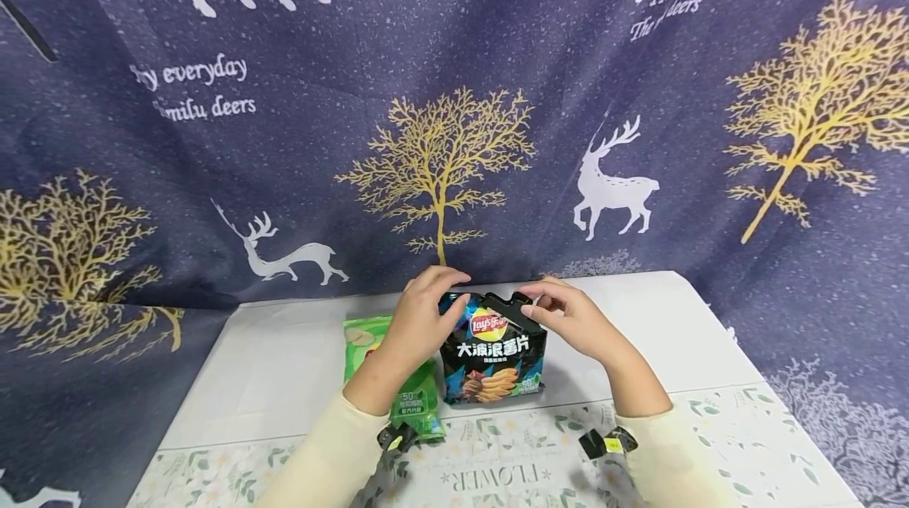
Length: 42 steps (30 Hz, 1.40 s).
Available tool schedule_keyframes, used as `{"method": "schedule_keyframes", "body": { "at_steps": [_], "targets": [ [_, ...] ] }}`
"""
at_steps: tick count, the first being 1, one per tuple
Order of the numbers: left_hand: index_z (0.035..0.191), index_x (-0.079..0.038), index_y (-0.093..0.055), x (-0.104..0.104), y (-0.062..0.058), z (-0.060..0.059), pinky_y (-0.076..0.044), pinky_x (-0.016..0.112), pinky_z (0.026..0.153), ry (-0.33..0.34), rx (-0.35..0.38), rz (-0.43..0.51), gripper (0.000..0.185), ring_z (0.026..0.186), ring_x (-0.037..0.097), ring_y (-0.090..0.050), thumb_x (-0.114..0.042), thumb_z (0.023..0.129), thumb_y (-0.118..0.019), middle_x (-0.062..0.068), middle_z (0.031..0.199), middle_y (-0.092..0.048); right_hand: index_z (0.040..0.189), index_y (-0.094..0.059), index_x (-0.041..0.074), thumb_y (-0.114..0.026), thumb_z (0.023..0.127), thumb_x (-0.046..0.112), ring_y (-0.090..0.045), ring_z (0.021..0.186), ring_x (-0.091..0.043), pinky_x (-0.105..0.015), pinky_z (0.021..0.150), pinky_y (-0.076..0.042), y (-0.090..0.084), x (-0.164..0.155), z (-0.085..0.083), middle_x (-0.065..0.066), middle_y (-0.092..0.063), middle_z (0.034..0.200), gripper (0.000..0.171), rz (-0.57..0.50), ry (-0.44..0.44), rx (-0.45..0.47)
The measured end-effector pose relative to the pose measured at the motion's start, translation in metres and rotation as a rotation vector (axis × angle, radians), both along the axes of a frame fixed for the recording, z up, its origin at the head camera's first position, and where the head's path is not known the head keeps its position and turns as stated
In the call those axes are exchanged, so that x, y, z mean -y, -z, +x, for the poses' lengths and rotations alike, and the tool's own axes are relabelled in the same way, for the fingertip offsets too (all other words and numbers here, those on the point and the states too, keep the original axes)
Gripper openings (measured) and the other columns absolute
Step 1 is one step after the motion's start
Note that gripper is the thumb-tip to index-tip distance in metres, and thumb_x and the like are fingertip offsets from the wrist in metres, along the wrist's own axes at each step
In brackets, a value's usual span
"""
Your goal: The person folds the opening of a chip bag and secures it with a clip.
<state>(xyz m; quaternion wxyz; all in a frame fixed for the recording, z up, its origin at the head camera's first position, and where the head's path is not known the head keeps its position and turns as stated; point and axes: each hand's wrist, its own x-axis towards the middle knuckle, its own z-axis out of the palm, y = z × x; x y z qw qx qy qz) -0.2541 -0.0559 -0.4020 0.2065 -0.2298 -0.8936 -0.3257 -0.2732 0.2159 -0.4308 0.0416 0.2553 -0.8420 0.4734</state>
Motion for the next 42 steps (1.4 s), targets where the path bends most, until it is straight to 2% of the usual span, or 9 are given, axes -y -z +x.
{"method": "schedule_keyframes", "body": {
  "at_steps": [4, 9, 14, 17, 23, 31, 34, 38, 42],
  "targets": [
    [0.135, -0.021, -0.063, 0.002, 0.002, -0.001, -0.046, 0.056, 0.107, -0.015, 0.026, 0.03, 0.038, 0.127, 0.027, -0.058, -0.027, 0.098, -0.068, 0.005, 0.137, -0.058, 0.13, -0.068, 0.014, -0.066, 0.099, 0.023, -0.059, 0.093, -0.012, -0.03, 0.087, -0.053, 0.002, -0.001, 0.002, -0.001, -0.064, 0.105, 0.032, -0.01, 0.026, -0.008],
    [0.144, -0.02, -0.055, 0.005, 0.005, -0.001, -0.048, 0.054, 0.106, -0.033, 0.063, 0.055, 0.049, 0.133, 0.031, -0.053, -0.03, 0.098, -0.069, 0.008, 0.143, -0.052, 0.132, -0.067, 0.018, -0.064, 0.1, 0.027, -0.061, 0.108, -0.014, -0.033, 0.094, -0.053, 0.006, -0.001, 0.002, 0.0, -0.066, 0.12, 0.033, -0.022, 0.065, -0.008],
    [0.15, -0.018, -0.047, 0.009, 0.01, 0.0, -0.05, 0.054, 0.105, -0.04, 0.106, 0.064, 0.057, 0.134, 0.031, -0.052, -0.033, 0.098, -0.067, 0.009, 0.147, -0.047, 0.134, -0.066, 0.019, -0.064, 0.101, 0.028, -0.061, 0.112, -0.017, -0.039, 0.098, -0.053, 0.013, 0.002, 0.003, -0.002, -0.065, 0.126, 0.034, -0.042, 0.113, -0.026],
    [0.152, -0.018, -0.044, 0.011, 0.014, 0.001, -0.049, 0.054, 0.105, -0.05, 0.135, 0.075, 0.06, 0.134, 0.031, -0.052, -0.036, 0.099, -0.066, 0.009, 0.149, -0.046, 0.135, -0.065, 0.018, -0.063, 0.101, 0.026, -0.06, 0.111, -0.014, -0.034, 0.098, -0.053, 0.017, 0.004, 0.004, -0.004, -0.064, 0.129, 0.035, -0.068, 0.126, -0.035],
    [0.156, -0.02, -0.038, 0.013, 0.026, 0.005, -0.05, 0.054, 0.101, -0.063, 0.204, 0.126, 0.066, 0.129, 0.031, -0.054, -0.038, 0.099, -0.066, 0.009, 0.152, -0.043, 0.134, -0.066, 0.018, -0.064, 0.101, 0.023, -0.056, 0.101, -0.008, -0.018, 0.089, -0.051, 0.023, 0.007, 0.004, -0.003, -0.064, 0.12, 0.034, -0.142, 0.119, -0.027],
    [0.16, -0.027, -0.025, 0.012, 0.047, 0.011, -0.055, 0.051, 0.091, -0.093, 0.3, 0.193, 0.075, 0.12, 0.032, -0.059, -0.045, 0.099, -0.063, 0.009, 0.151, -0.043, 0.134, -0.066, 0.02, -0.064, 0.101, 0.023, -0.056, 0.099, -0.01, -0.017, 0.089, -0.051, 0.025, 0.006, 0.006, -0.003, -0.062, 0.114, 0.034, -0.181, 0.111, 0.008],
    [0.161, -0.023, -0.025, 0.01, 0.053, 0.013, -0.056, 0.051, 0.089, -0.111, 0.327, 0.197, 0.076, 0.117, 0.033, -0.061, -0.047, 0.099, -0.062, 0.011, 0.149, -0.044, 0.135, -0.065, 0.02, -0.063, 0.101, 0.022, -0.055, 0.098, -0.009, -0.017, 0.089, -0.051, 0.027, 0.006, 0.006, -0.004, -0.061, 0.113, 0.034, -0.196, 0.107, 0.027],
    [0.16, -0.011, -0.029, 0.008, 0.06, 0.018, -0.054, 0.052, 0.097, -0.118, 0.352, 0.185, 0.077, 0.122, 0.035, -0.06, -0.048, 0.1, -0.059, 0.012, 0.155, -0.041, 0.137, -0.063, 0.015, -0.062, 0.101, 0.016, -0.055, 0.097, -0.008, -0.017, 0.088, -0.05, 0.025, 0.007, 0.009, -0.005, -0.059, 0.112, 0.036, -0.211, 0.1, 0.042],
    [0.158, -0.006, -0.031, 0.007, 0.067, 0.022, -0.054, 0.051, 0.099, -0.111, 0.384, 0.195, 0.077, 0.124, 0.035, -0.059, -0.05, 0.101, -0.057, 0.013, 0.16, -0.036, 0.139, -0.062, 0.019, -0.064, 0.1, 0.019, -0.056, 0.095, -0.011, -0.02, 0.084, -0.051, 0.029, 0.006, 0.009, -0.005, -0.057, 0.108, 0.038, -0.227, 0.094, 0.056]
  ]
}}
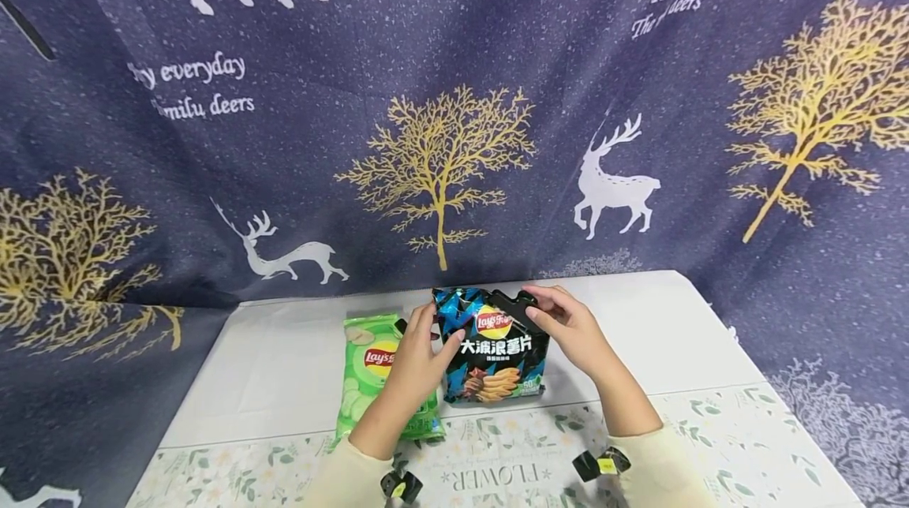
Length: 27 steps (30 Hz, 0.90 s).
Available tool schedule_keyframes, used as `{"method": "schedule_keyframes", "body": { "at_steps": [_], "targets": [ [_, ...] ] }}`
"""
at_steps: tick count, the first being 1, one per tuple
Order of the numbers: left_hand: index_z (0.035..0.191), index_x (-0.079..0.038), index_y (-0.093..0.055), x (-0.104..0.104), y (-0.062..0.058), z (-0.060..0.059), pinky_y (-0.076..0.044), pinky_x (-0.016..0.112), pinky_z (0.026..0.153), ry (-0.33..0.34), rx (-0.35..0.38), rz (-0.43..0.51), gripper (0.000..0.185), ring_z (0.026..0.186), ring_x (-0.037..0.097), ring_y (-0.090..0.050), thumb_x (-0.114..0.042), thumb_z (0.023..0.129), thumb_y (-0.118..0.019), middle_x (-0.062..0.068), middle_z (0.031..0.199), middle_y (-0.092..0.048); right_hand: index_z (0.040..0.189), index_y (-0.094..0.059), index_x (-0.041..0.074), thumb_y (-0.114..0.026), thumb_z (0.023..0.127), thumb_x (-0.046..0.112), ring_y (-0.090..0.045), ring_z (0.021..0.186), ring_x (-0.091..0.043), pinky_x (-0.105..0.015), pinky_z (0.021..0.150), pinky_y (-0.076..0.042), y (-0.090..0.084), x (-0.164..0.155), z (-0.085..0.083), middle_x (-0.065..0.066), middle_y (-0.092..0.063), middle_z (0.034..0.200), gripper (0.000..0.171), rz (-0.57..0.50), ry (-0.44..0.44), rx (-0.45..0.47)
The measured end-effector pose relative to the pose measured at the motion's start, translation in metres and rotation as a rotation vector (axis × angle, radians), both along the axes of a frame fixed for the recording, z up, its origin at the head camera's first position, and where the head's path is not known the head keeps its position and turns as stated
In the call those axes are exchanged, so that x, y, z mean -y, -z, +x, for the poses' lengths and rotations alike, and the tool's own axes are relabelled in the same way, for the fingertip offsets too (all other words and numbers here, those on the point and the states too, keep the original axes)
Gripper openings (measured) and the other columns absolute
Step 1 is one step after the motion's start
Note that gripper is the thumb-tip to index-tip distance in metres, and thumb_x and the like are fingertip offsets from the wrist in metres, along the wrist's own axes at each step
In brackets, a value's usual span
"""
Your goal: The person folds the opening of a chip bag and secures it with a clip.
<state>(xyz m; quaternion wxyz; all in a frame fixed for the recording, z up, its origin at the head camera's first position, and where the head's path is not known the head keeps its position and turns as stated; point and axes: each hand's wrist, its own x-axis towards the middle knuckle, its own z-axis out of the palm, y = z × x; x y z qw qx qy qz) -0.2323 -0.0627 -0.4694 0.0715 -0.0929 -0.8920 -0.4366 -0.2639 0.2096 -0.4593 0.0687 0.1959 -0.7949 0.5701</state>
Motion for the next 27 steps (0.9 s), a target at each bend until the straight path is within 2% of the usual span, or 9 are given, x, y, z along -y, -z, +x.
{"method": "schedule_keyframes", "body": {
  "at_steps": [5, 9, 14, 20, 27],
  "targets": [
    [0.158, -0.007, -0.03, 0.0, 0.007, 0.002, -0.056, 0.049, 0.093, -0.008, 0.03, 0.012, 0.076, 0.118, 0.035, -0.062, -0.05, 0.101, -0.056, 0.014, 0.155, -0.042, 0.144, -0.057, 0.023, -0.066, 0.1, 0.023, -0.059, 0.093, -0.013, -0.023, 0.082, -0.053, 0.011, -0.001, -0.003, -0.007, -0.059, 0.106, 0.045, 0.006, -0.003, 0.034],
    [0.158, -0.009, -0.032, -0.001, 0.012, 0.003, -0.057, 0.05, 0.091, -0.012, 0.041, 0.03, 0.073, 0.116, 0.035, -0.064, -0.048, 0.102, -0.057, 0.013, 0.151, -0.046, 0.146, -0.053, 0.013, -0.066, 0.1, 0.022, -0.064, 0.098, -0.009, -0.022, 0.086, -0.054, 0.019, -0.002, -0.004, -0.012, -0.067, 0.111, 0.049, 0.023, 0.017, 0.068],
    [0.156, -0.01, -0.037, -0.003, 0.019, 0.006, -0.056, 0.048, 0.092, -0.02, 0.039, 0.031, 0.066, 0.112, 0.029, -0.066, -0.044, 0.103, -0.057, 0.012, 0.153, -0.045, 0.14, -0.056, 0.002, -0.065, 0.1, 0.022, -0.063, 0.101, -0.005, -0.022, 0.091, -0.052, 0.027, -0.005, -0.004, -0.015, -0.069, 0.114, 0.045, 0.06, 0.06, 0.105],
    [0.155, -0.011, -0.038, -0.004, 0.025, 0.006, -0.057, 0.047, 0.09, -0.031, 0.059, 0.046, 0.063, 0.108, 0.024, -0.067, -0.041, 0.103, -0.057, 0.01, 0.153, -0.045, 0.136, -0.061, 0.004, -0.064, 0.101, 0.027, -0.064, 0.098, -0.005, -0.023, 0.088, -0.053, 0.031, -0.009, -0.003, -0.013, -0.069, 0.114, 0.042, 0.088, 0.058, 0.138],
    [0.156, -0.01, -0.037, -0.003, 0.033, 0.005, -0.057, 0.048, 0.092, -0.024, 0.075, 0.063, 0.064, 0.113, 0.028, -0.066, -0.04, 0.103, -0.057, 0.013, 0.152, -0.046, 0.139, -0.059, 0.002, -0.06, 0.103, 0.021, -0.064, 0.105, -0.005, -0.019, 0.09, -0.053, 0.035, -0.011, -0.006, -0.02, -0.067, 0.125, 0.041, 0.053, 0.017, 0.123]
  ]
}}
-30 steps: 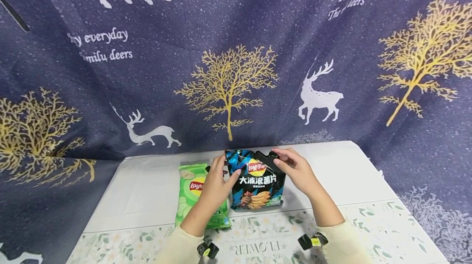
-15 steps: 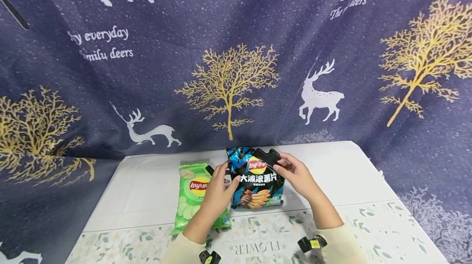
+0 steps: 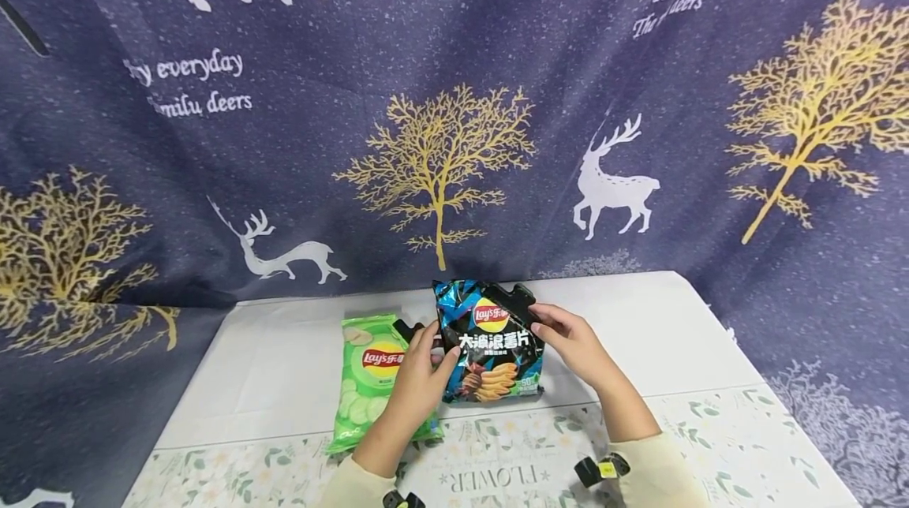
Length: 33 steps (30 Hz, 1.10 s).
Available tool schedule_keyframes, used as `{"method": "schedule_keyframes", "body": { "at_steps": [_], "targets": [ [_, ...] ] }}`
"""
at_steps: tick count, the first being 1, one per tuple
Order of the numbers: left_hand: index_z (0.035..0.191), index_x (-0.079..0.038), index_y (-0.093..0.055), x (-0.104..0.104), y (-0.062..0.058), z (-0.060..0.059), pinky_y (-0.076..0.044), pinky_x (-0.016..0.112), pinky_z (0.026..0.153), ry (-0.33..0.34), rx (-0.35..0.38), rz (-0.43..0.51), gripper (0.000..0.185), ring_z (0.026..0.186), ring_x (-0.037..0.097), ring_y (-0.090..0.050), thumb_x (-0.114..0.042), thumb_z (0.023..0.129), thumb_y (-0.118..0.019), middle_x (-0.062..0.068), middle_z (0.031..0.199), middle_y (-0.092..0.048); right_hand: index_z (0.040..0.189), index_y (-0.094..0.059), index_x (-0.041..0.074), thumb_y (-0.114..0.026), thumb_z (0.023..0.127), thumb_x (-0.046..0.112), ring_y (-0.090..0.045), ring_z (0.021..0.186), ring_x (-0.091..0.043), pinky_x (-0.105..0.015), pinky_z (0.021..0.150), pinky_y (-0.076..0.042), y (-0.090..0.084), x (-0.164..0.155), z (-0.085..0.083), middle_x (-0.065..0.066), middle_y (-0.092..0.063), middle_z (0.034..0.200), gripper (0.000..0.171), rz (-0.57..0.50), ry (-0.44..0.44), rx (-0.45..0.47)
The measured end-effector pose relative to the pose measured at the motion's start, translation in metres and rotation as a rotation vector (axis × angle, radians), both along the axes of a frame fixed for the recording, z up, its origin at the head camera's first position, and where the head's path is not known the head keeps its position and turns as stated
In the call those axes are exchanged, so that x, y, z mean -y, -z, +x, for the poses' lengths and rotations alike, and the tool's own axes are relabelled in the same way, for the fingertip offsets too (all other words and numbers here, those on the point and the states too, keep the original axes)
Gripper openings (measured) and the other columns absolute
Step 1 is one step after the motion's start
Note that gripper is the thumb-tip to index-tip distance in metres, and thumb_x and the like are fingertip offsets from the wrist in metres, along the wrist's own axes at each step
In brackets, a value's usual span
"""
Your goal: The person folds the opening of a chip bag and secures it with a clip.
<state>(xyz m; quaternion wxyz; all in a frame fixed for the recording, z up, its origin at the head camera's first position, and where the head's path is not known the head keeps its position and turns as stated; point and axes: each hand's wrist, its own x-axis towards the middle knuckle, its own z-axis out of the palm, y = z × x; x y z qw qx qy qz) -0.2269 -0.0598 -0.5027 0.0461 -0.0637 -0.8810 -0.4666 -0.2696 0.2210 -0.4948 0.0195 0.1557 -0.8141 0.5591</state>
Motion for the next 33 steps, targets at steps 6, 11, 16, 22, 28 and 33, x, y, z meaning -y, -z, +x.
{"method": "schedule_keyframes", "body": {
  "at_steps": [6, 11, 16, 22, 28, 33],
  "targets": [
    [0.157, -0.01, -0.036, 0.001, 0.004, 0.0, -0.056, 0.046, 0.097, 0.013, 0.014, 0.027, 0.064, 0.117, 0.029, -0.065, -0.038, 0.103, -0.057, 0.014, 0.148, -0.051, 0.14, -0.059, 0.004, -0.059, 0.103, 0.021, -0.061, 0.12, -0.011, -0.015, 0.096, -0.049, 0.002, 0.0, -0.002, -0.019, -0.058, 0.143, 0.04, 0.002, 0.006, 0.001],
    [0.16, -0.012, -0.03, 0.0, 0.004, -0.001, -0.057, 0.044, 0.097, 0.02, 0.049, 0.024, 0.068, 0.118, 0.028, -0.064, -0.039, 0.103, -0.057, 0.015, 0.149, -0.051, 0.142, -0.057, 0.005, -0.057, 0.104, 0.019, -0.061, 0.114, 0.001, -0.013, 0.097, -0.048, 0.005, 0.0, -0.005, -0.021, -0.062, 0.138, 0.041, -0.057, 0.005, 0.019],
    [0.161, -0.011, -0.027, -0.001, 0.005, -0.002, -0.057, 0.045, 0.095, 0.042, 0.072, 0.027, 0.071, 0.121, 0.032, -0.065, -0.038, 0.103, -0.057, 0.017, 0.154, -0.047, 0.141, -0.057, 0.002, -0.056, 0.103, 0.012, -0.06, 0.11, 0.004, -0.011, 0.097, -0.047, 0.008, 0.002, -0.008, -0.025, -0.062, 0.13, 0.039, -0.121, 0.005, 0.004],
    [0.161, -0.01, -0.025, 0.001, 0.009, -0.003, -0.057, 0.048, 0.096, 0.053, 0.099, 0.032, 0.072, 0.124, 0.037, -0.063, -0.038, 0.103, -0.057, 0.019, 0.157, -0.042, 0.139, -0.055, 0.002, -0.055, 0.103, 0.008, -0.061, 0.108, 0.0, -0.016, 0.095, -0.05, 0.016, 0.004, -0.012, -0.022, -0.061, 0.128, 0.037, -0.159, 0.007, 0.036],
    [0.162, -0.011, -0.022, 0.001, 0.01, -0.004, -0.055, 0.05, 0.1, 0.054, 0.135, 0.031, 0.074, 0.129, 0.04, -0.059, -0.039, 0.103, -0.056, 0.019, 0.16, -0.038, 0.143, -0.053, 0.005, -0.055, 0.102, 0.007, -0.064, 0.107, -0.005, -0.02, 0.093, -0.052, 0.024, 0.005, -0.016, -0.015, -0.064, 0.125, 0.04, -0.205, 0.001, 0.056],
    [0.162, -0.008, -0.019, 0.001, 0.011, -0.004, -0.054, 0.05, 0.101, 0.065, 0.145, 0.03, 0.075, 0.13, 0.041, -0.058, -0.036, 0.103, -0.056, 0.02, 0.161, -0.036, 0.144, -0.053, 0.007, -0.056, 0.103, 0.01, -0.063, 0.107, -0.004, -0.019, 0.092, -0.052, 0.026, 0.007, -0.016, -0.019, -0.062, 0.13, 0.041, -0.213, 0.006, 0.057]
  ]
}}
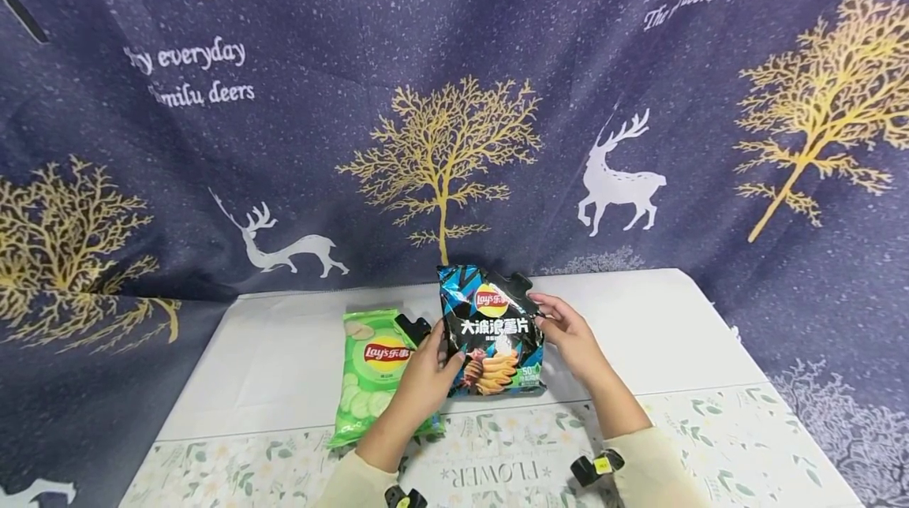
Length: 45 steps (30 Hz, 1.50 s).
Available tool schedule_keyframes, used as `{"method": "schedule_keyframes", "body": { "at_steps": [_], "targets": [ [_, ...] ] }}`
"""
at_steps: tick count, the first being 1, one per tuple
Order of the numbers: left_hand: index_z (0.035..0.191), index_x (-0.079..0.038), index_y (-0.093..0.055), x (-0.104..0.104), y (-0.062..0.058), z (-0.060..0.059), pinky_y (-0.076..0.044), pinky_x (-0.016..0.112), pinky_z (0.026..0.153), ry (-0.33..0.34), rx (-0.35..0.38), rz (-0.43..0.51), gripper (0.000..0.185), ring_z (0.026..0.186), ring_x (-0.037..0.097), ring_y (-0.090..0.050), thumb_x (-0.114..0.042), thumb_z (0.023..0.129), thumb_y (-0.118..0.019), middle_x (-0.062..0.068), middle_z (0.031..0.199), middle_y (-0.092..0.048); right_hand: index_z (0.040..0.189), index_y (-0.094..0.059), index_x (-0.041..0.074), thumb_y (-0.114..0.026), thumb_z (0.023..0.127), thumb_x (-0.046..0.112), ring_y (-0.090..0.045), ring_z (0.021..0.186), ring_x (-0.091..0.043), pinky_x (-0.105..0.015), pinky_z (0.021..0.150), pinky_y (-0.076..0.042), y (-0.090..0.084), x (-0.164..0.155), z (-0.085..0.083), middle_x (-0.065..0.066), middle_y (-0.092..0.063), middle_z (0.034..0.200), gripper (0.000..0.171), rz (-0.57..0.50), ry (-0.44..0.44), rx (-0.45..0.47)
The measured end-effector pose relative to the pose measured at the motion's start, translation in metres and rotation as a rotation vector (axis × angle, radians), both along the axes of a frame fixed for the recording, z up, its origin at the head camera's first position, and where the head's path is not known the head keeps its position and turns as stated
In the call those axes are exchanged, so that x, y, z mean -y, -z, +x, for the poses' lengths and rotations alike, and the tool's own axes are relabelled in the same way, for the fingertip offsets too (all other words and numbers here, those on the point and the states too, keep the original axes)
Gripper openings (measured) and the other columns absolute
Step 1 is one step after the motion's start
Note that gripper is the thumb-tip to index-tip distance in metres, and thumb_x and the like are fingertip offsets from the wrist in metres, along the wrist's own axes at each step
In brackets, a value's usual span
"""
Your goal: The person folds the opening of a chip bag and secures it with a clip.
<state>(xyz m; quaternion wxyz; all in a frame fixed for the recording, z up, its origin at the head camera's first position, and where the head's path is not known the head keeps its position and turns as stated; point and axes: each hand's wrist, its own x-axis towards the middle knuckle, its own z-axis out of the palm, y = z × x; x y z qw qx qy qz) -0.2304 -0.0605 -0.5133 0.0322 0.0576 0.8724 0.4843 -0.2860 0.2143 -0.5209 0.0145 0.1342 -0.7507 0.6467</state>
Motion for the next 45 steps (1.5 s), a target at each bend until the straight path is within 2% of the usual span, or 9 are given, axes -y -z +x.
{"method": "schedule_keyframes", "body": {
  "at_steps": [6, 11, 14, 22, 25, 28, 33, 41, 45],
  "targets": [
    [0.162, -0.005, -0.018, 0.0, 0.002, -0.002, -0.056, 0.046, 0.1, 0.016, 0.003, 0.028, 0.076, 0.13, 0.04, -0.059, -0.033, 0.103, -0.056, 0.023, 0.16, -0.035, 0.149, -0.048, 0.008, -0.054, 0.105, 0.015, -0.063, 0.114, -0.005, -0.02, 0.093, -0.053, 0.002, 0.0, -0.001, -0.024, -0.055, 0.143, 0.045, 0.015, -0.011, 0.046],
    [0.163, -0.007, -0.013, 0.0, 0.003, -0.002, -0.056, 0.045, 0.099, 0.028, 0.008, 0.057, 0.078, 0.131, 0.039, -0.058, -0.031, 0.103, -0.057, 0.023, 0.161, -0.033, 0.153, -0.044, 0.013, -0.055, 0.105, 0.019, -0.058, 0.129, -0.027, -0.023, 0.095, -0.051, 0.004, 0.0, -0.002, -0.019, -0.046, 0.155, 0.049, 0.074, -0.017, 0.071],
    [0.164, -0.011, -0.009, 0.0, 0.002, -0.001, -0.055, 0.049, 0.1, 0.028, 0.02, 0.052, 0.081, 0.131, 0.039, -0.057, -0.032, 0.102, -0.057, 0.023, 0.16, -0.036, 0.155, -0.04, 0.014, -0.056, 0.104, 0.019, -0.057, 0.13, -0.034, -0.025, 0.088, -0.053, 0.005, 0.001, -0.001, -0.02, -0.042, 0.158, 0.053, 0.085, -0.034, 0.108],
    [0.164, -0.014, -0.005, 0.0, 0.0, 0.0, -0.052, 0.054, 0.101, 0.05, 0.079, 0.068, 0.083, 0.133, 0.042, -0.053, -0.034, 0.103, -0.056, 0.025, 0.159, -0.035, 0.157, -0.039, 0.019, -0.059, 0.102, 0.02, -0.063, 0.118, -0.024, -0.027, 0.079, -0.054, 0.004, 0.002, 0.001, -0.019, -0.046, 0.154, 0.058, 0.098, -0.036, 0.177],
    [0.164, -0.012, -0.005, 0.0, 0.0, 0.0, -0.052, 0.054, 0.102, 0.055, 0.091, 0.072, 0.083, 0.134, 0.042, -0.053, -0.034, 0.103, -0.057, 0.024, 0.16, -0.034, 0.157, -0.039, 0.021, -0.06, 0.102, 0.021, -0.063, 0.121, -0.029, -0.031, 0.083, -0.054, 0.006, 0.002, 0.0, -0.018, -0.044, 0.155, 0.059, 0.118, -0.03, 0.18],
    [0.164, -0.013, -0.005, -0.001, 0.001, 0.001, -0.052, 0.054, 0.103, 0.051, 0.099, 0.064, 0.084, 0.134, 0.041, -0.053, -0.035, 0.103, -0.057, 0.023, 0.16, -0.034, 0.158, -0.036, 0.021, -0.059, 0.102, 0.021, -0.06, 0.128, -0.038, -0.041, 0.095, -0.055, 0.007, 0.002, 0.0, -0.02, -0.04, 0.158, 0.061, 0.135, -0.037, 0.184],
    [0.164, -0.012, -0.004, -0.002, 0.002, 0.003, -0.051, 0.053, 0.104, 0.064, 0.115, 0.064, 0.084, 0.136, 0.042, -0.051, -0.036, 0.103, -0.056, 0.024, 0.162, -0.031, 0.16, -0.032, 0.016, -0.058, 0.102, 0.022, -0.052, 0.135, -0.046, -0.057, 0.109, -0.047, 0.008, 0.003, 0.0, -0.024, -0.037, 0.159, 0.063, 0.169, -0.032, 0.187],
    [0.163, -0.006, -0.008, -0.003, 0.001, 0.005, -0.054, 0.051, 0.1, 0.091, 0.141, 0.068, 0.08, 0.135, 0.04, -0.053, -0.034, 0.104, -0.055, 0.025, 0.163, -0.028, 0.158, -0.034, 0.017, -0.059, 0.102, 0.025, -0.05, 0.138, -0.043, -0.058, 0.114, -0.041, 0.01, 0.005, 0.0, -0.021, -0.031, 0.163, 0.062, 0.204, -0.008, 0.233],
    [0.163, -0.006, -0.009, -0.004, 0.001, 0.005, -0.058, 0.04, 0.083, 0.104, 0.15, 0.087, 0.079, 0.133, 0.039, -0.055, -0.031, 0.104, -0.055, 0.025, 0.164, -0.027, 0.159, -0.032, 0.014, -0.058, 0.102, 0.025, -0.048, 0.139, -0.045, -0.06, 0.115, -0.039, 0.01, 0.004, -0.001, -0.023, -0.028, 0.164, 0.063, 0.214, -0.009, 0.243]
  ]
}}
